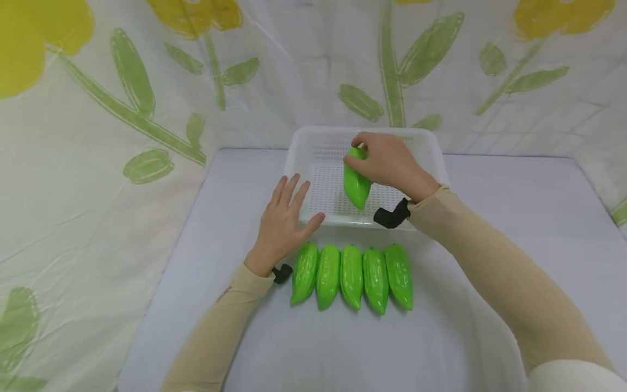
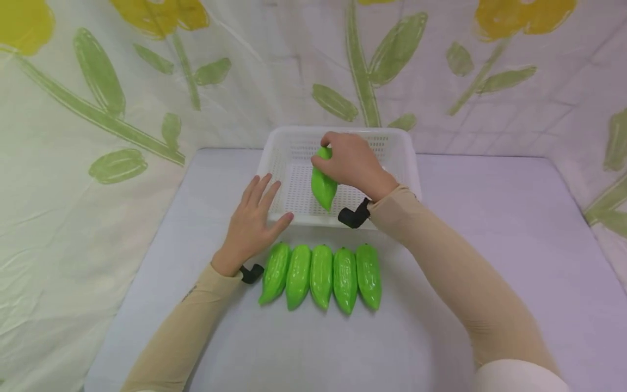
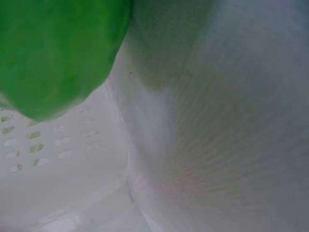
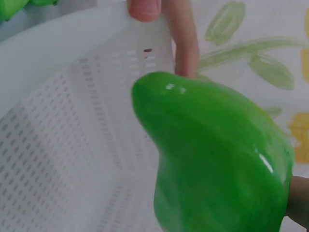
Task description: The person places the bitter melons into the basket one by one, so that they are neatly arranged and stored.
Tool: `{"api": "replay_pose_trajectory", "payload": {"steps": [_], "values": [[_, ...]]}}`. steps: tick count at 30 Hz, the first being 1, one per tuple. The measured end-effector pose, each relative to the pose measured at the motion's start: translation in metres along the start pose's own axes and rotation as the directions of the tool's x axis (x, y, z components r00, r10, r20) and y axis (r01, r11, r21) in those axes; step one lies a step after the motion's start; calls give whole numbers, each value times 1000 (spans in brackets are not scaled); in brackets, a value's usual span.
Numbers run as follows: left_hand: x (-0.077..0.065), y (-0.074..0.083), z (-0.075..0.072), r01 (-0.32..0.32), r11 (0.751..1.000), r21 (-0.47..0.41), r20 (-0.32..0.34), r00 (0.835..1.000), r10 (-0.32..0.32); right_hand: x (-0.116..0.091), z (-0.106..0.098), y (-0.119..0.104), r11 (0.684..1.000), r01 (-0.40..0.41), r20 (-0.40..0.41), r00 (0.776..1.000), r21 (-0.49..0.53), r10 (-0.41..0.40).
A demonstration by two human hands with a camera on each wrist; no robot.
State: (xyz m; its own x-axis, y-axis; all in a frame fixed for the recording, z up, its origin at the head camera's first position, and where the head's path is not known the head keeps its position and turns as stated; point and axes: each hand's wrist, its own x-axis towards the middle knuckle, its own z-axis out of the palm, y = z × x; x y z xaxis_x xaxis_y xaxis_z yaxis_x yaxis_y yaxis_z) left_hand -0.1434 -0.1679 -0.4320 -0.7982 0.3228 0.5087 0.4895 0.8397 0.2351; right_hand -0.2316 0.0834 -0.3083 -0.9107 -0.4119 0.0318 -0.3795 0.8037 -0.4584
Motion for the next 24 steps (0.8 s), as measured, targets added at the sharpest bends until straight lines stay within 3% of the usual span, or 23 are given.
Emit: {"api": "replay_pose_trajectory", "payload": {"steps": [8, 13, 19, 24], "values": [[2, -1, -1, -5, 1000, 14, -14, 1000, 5, 40, 22, -10, 1000, -24, 88, 996, -10, 25], [1, -1, 1, -4, 1000, 14, 5, 1000, 4, 54, 38, -14, 999, -42, 157, 987, -7, 43], [0, -1, 2, 6, 1000, 20, 17, 1000, -6, 70, 57, -18, 999, -19, 167, 986, -38, 25], [0, -1, 2, -7, 1000, 22, -1, 1000, 7, 81, 71, -22, 999, -40, 220, 975, 6, 38]]}}
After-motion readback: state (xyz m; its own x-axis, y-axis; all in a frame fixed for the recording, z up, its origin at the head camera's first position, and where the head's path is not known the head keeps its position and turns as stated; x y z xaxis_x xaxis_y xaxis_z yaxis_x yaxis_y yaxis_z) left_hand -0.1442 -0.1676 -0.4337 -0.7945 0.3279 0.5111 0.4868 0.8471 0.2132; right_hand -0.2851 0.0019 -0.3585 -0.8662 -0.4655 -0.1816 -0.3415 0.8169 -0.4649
